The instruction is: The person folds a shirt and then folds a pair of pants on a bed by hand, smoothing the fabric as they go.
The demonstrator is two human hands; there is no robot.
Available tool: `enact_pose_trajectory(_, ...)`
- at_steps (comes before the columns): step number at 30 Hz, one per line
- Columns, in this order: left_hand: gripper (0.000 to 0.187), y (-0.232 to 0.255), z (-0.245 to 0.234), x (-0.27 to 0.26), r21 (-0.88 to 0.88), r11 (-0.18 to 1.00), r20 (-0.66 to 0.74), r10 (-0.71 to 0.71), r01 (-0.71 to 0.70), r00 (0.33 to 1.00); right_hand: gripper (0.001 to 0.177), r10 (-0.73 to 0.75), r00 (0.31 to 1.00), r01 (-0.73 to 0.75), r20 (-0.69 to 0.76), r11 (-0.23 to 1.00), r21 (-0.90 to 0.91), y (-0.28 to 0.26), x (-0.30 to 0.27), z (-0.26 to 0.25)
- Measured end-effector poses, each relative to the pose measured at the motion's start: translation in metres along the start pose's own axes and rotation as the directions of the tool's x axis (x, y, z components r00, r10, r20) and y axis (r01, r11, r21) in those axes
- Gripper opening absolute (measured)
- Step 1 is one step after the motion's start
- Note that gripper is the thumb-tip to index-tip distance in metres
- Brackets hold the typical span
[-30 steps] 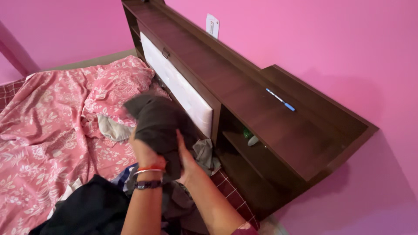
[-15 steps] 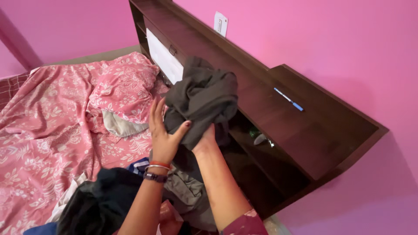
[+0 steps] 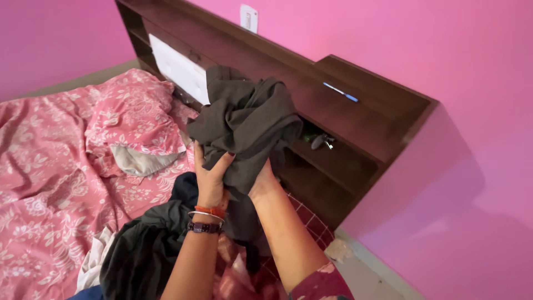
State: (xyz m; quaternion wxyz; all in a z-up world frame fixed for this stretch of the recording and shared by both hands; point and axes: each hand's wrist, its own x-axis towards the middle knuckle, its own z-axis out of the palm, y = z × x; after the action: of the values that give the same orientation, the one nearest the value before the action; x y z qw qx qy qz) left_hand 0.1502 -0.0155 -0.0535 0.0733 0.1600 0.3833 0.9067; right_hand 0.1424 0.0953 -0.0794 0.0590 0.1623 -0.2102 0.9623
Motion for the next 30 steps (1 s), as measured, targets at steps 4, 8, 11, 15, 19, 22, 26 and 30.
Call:
enact_pose_trajectory(4, 0.081, 0.016, 0.002, -0.030, -0.077, 0.995, 0.052, 0.062, -0.058, 0.997, 0.056, -0.059, 0.996, 0.058, -0.061, 0.998, -0.016, 0.015, -0.029, 0.009)
enact_pose_trajectory(8, 0.076, 0.027, 0.000, -0.053, -0.134, 0.986, 0.063, 0.105, -0.096, 0.992, 0.051, -0.110, 0.994, 0.110, 0.002, 0.990, -0.086, 0.026, -0.048, 0.018)
enact_pose_trajectory(11, 0.074, 0.033, 0.002, -0.063, -0.129, 0.980, 0.085, 0.166, -0.154, 0.982, 0.051, -0.066, 0.994, 0.064, -0.081, 0.997, -0.037, 0.022, -0.056, 0.024)
enact_pose_trajectory(15, 0.071, 0.038, 0.007, -0.082, -0.165, 0.977, 0.070, 0.151, -0.138, 0.986, 0.049, -0.093, 0.995, 0.090, -0.026, 0.989, -0.119, 0.021, -0.074, 0.035)
enact_pose_trajectory(19, 0.069, 0.041, 0.008, -0.115, -0.148, 0.983, -0.008, 0.110, -0.110, 0.994, 0.052, -0.065, 0.997, 0.063, -0.035, 0.996, -0.056, 0.030, -0.107, 0.047)
enact_pose_trajectory(22, 0.067, 0.054, 0.012, -0.145, -0.193, 0.971, 0.004, 0.141, -0.137, 0.990, 0.052, -0.069, 0.988, 0.056, -0.138, 0.994, -0.095, 0.037, -0.135, 0.066)
enact_pose_trajectory(26, 0.069, 0.085, -0.008, -0.196, -0.139, 0.987, -0.049, 0.076, -0.083, 0.996, 0.051, -0.030, 0.991, 0.023, -0.127, 0.998, -0.054, 0.074, -0.176, 0.083)
enact_pose_trajectory(30, 0.068, 0.119, -0.029, -0.239, -0.151, 0.980, -0.024, 0.129, -0.131, 0.991, 0.051, -0.020, 0.995, 0.020, -0.102, 1.000, -0.005, 0.125, -0.208, 0.106)
